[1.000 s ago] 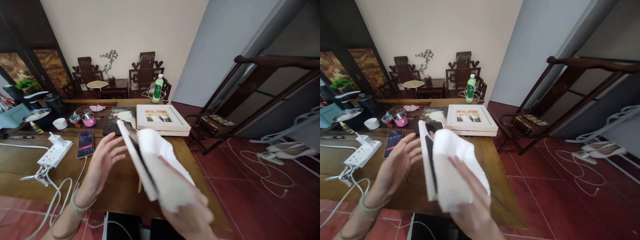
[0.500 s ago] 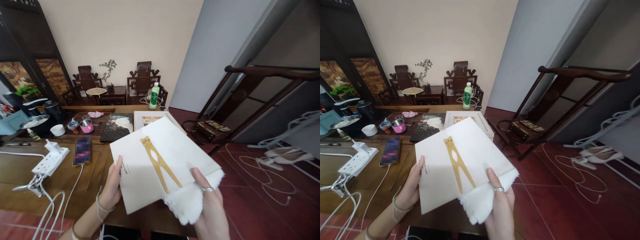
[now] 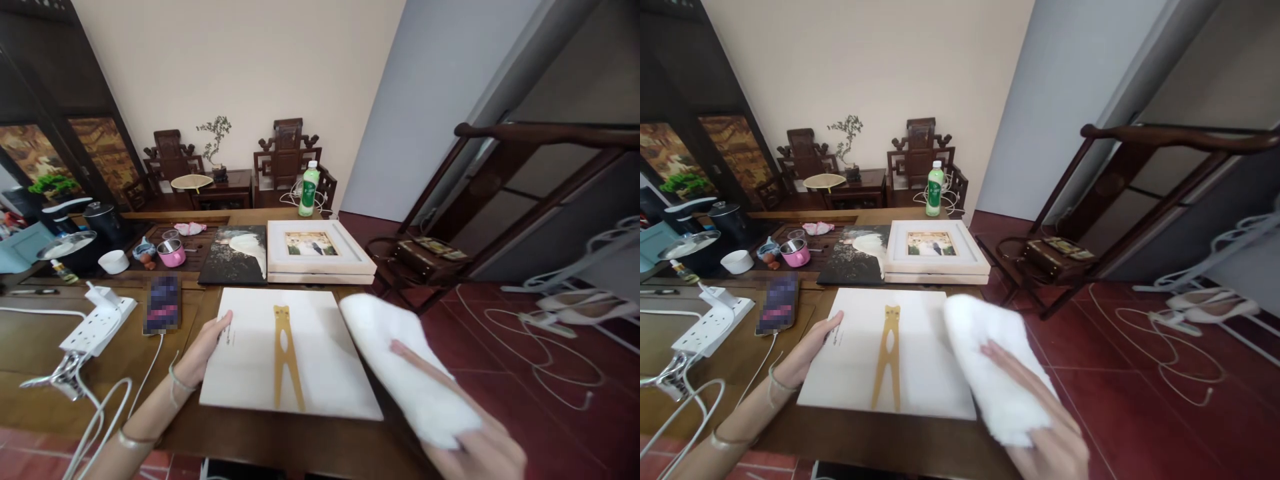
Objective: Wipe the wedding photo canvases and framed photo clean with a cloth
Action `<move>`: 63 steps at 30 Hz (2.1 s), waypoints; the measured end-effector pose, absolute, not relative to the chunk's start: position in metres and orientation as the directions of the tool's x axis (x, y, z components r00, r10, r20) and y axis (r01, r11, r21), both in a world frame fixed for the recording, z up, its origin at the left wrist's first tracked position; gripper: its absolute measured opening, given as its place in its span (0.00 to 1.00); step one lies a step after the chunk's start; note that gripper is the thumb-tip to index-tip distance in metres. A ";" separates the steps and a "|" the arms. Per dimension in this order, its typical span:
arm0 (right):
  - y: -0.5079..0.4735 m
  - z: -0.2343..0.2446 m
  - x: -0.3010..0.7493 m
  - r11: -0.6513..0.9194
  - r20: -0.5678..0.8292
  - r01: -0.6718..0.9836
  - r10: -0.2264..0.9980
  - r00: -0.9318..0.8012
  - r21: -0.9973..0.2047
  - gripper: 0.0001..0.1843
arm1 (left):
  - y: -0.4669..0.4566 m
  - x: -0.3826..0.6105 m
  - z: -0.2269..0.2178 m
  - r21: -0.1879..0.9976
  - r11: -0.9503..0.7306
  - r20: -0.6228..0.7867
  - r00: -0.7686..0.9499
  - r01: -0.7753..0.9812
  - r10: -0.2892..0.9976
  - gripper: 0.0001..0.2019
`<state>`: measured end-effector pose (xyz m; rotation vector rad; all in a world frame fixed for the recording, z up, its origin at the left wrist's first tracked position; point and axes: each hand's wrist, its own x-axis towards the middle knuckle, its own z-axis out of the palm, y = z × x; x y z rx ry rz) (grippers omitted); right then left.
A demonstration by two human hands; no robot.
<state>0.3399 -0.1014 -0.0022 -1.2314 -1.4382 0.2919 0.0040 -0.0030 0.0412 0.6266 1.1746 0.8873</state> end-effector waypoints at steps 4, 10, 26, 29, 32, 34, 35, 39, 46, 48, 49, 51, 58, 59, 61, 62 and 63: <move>-0.087 0.002 0.322 0.639 0.643 0.591 0.724 -0.247 -0.492 0.10 | 0.005 0.003 0.040 0.832 0.503 -0.492 0.108 -0.234 0.864 0.15; -0.077 0.000 0.303 0.765 0.650 0.622 0.561 -0.513 -0.170 0.16 | 0.010 0.005 0.038 0.847 0.501 -0.487 0.115 -0.181 0.866 0.15; -0.074 -0.007 0.295 0.772 0.642 0.615 0.553 -0.530 -0.157 0.16 | -0.005 -0.005 0.029 0.625 -0.176 0.207 0.056 0.761 0.977 0.18; -0.075 -0.008 0.295 0.777 0.655 0.617 0.530 -0.538 -0.122 0.15 | -0.010 -0.001 0.016 0.450 -0.301 0.293 0.179 0.841 0.939 0.17; -0.075 -0.006 0.298 0.780 0.636 0.615 0.533 -0.559 -0.114 0.15 | -0.013 0.000 0.004 0.352 -0.401 0.279 0.314 0.846 0.907 0.19; -0.070 -0.002 0.300 0.767 0.605 0.630 0.559 -0.567 -0.119 0.15 | -0.015 0.000 -0.001 0.334 -0.440 0.241 0.376 0.834 0.895 0.21; -0.066 0.000 0.302 0.756 0.586 0.643 0.578 -0.568 -0.122 0.15 | -0.015 0.000 -0.002 0.333 -0.453 0.225 0.397 0.827 0.890 0.23; -0.035 0.007 0.305 0.733 0.489 0.671 0.628 -0.605 -0.112 0.16 | -0.015 -0.002 -0.002 0.355 -0.470 0.197 0.427 0.808 0.883 0.24; 0.002 0.009 0.294 0.724 0.336 0.680 0.672 -0.660 -0.115 0.16 | -0.012 -0.009 -0.003 0.397 -0.459 0.205 0.410 0.795 0.889 0.24; -0.003 0.010 0.291 0.714 0.314 0.688 0.688 -0.654 -0.129 0.15 | -0.008 -0.010 0.001 0.372 -0.476 0.194 0.434 0.797 0.880 0.24; -0.008 0.011 0.291 0.712 0.307 0.689 0.691 -0.654 -0.133 0.15 | -0.006 -0.010 0.004 0.357 -0.486 0.187 0.449 0.798 0.874 0.24; -0.021 0.011 0.289 0.713 0.311 0.688 0.690 -0.653 -0.137 0.14 | -0.002 -0.010 0.010 0.324 -0.504 0.175 0.472 0.801 0.864 0.23; -0.092 0.015 0.284 0.752 0.413 0.650 0.630 -0.658 -0.112 0.13 | -0.004 -0.008 0.006 0.274 -0.498 0.154 0.474 0.822 0.867 0.25; -0.100 0.017 0.284 0.756 0.420 0.646 0.623 -0.660 -0.106 0.13 | -0.005 -0.008 0.004 0.278 -0.499 0.151 0.475 0.821 0.867 0.27; -0.110 0.019 0.285 0.761 0.428 0.641 0.615 -0.663 -0.100 0.13 | -0.007 -0.008 0.001 0.291 -0.506 0.144 0.486 0.812 0.862 0.28; -0.112 0.020 0.286 0.763 0.423 0.638 0.615 -0.665 -0.105 0.13 | -0.007 -0.008 0.001 0.300 -0.507 0.138 0.490 0.808 0.861 0.28; -0.112 0.021 0.287 0.763 0.417 0.635 0.618 -0.666 -0.118 0.13 | -0.007 -0.008 0.001 0.308 -0.506 0.129 0.492 0.805 0.861 0.28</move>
